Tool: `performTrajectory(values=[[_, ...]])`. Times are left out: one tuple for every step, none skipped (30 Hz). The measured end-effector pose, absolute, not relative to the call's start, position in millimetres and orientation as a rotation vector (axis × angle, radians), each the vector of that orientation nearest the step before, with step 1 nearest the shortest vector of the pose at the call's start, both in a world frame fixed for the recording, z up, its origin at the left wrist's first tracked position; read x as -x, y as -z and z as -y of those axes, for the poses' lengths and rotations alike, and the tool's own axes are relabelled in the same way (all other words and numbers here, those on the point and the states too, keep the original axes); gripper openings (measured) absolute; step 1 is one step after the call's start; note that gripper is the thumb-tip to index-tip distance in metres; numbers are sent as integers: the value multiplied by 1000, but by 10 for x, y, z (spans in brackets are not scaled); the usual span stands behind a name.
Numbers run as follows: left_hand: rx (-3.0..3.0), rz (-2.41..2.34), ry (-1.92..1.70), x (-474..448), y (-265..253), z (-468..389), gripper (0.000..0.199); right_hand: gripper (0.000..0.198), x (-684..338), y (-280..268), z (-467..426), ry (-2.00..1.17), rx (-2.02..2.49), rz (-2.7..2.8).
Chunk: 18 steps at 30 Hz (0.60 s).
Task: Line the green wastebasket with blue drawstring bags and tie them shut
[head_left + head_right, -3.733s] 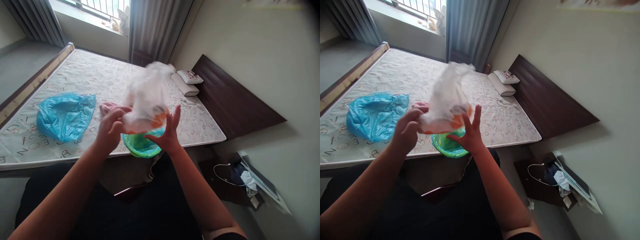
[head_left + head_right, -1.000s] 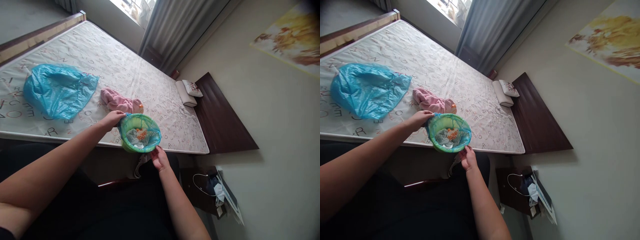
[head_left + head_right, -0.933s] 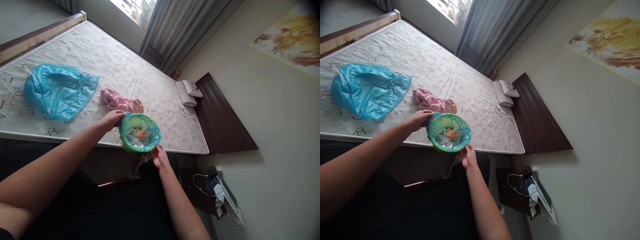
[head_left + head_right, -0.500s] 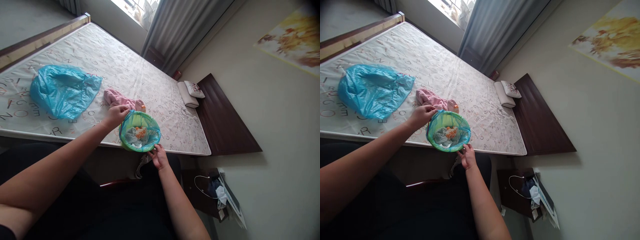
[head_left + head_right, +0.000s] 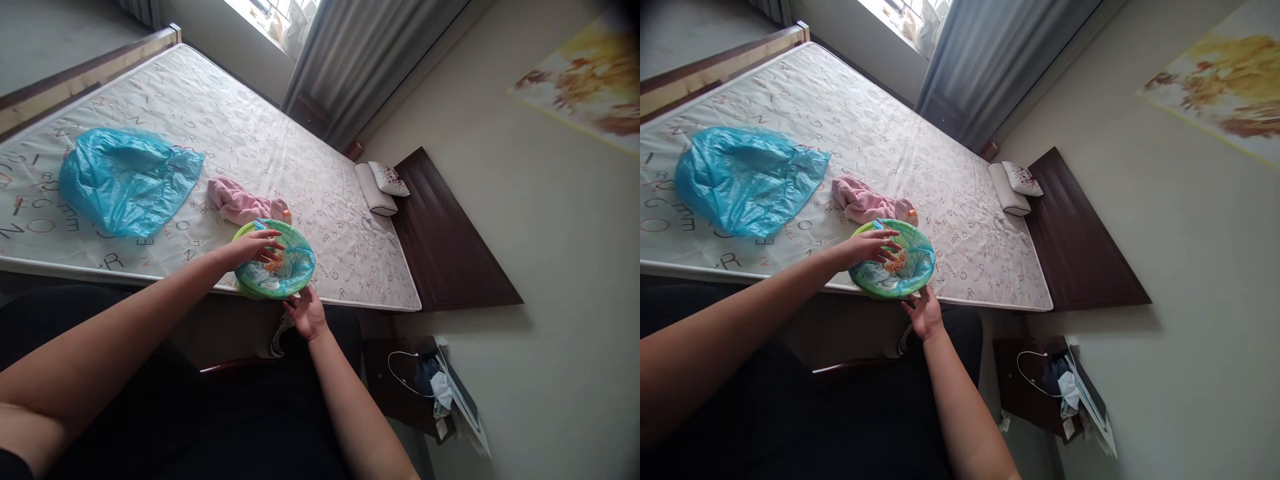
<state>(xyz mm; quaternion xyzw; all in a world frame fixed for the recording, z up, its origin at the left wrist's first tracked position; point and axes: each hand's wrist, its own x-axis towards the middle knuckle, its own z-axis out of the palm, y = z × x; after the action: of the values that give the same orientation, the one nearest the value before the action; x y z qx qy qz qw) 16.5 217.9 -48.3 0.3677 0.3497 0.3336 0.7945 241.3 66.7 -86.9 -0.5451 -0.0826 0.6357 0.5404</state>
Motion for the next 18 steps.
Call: performTrajectory(values=[[-805, -740, -694, -167, 504, -2183, 69, 19, -2411, 887, -664, -1519, 1290, 211], [-815, -731, -686, -167, 523, -2187, 68, 19, -2412, 907, -662, -1519, 1287, 232], [-820, -722, -692, -168, 536, -2190, 67, 20, -2417, 929, -661, -1514, 1291, 254], [-819, -714, -709, -170, 541, -2190, 66, 20, -2426, 953, -664, -1506, 1303, 276], [-819, -704, -731, -172, 539, -2188, 64, 21, -2440, 978, -669, -1493, 1321, 298], [-828, -696, -743, -171, 529, -2184, 60, 22, -2458, 1002, -678, -1472, 1348, 323], [-851, -694, -737, -165, 511, -2181, 54, 21, -2480, 1024, -691, -1447, 1379, 347], [-890, -699, -714, -152, 488, -2179, 48, 20, -2507, 1041, -706, -1424, 1408, 368], [-943, -705, -673, -129, 462, -2182, 42, 18, -2538, 1050, -724, -1406, 1424, 381], [-1002, -707, -625, -96, 434, -2190, 38, 16, -2574, 1048, -744, -1391, 1422, 376], [-1056, -698, -579, -55, 407, -2204, 36, 14, -2614, 1033, -766, -1374, 1400, 352], [-1096, -682, -550, -9, 381, -2221, 37, 13, -2657, 1004, -788, -1352, 1363, 318], [-1118, -663, -544, 38, 357, -2241, 39, 13, -2703, 964, -811, -1325, 1317, 286], [-1121, -646, -556, 80, 337, -2260, 42, 15, -2748, 913, -834, -1295, 1273, 268], [-1110, -643, -583, 114, 319, -2276, 46, 17, -2791, 858, -857, -1272, 1239, 269], [-1094, -651, -619, 137, 304, -2286, 50, 20, -2828, 802, -882, -1262, 1217, 285], [-1078, -667, -650, 146, 291, -2289, 54, 21, -2858, 751, -909, -1265, 1204, 305], [-1064, -683, -670, 143, 280, -2285, 58, 21, -2880, 708, -939, -1269, 1197, 316]])
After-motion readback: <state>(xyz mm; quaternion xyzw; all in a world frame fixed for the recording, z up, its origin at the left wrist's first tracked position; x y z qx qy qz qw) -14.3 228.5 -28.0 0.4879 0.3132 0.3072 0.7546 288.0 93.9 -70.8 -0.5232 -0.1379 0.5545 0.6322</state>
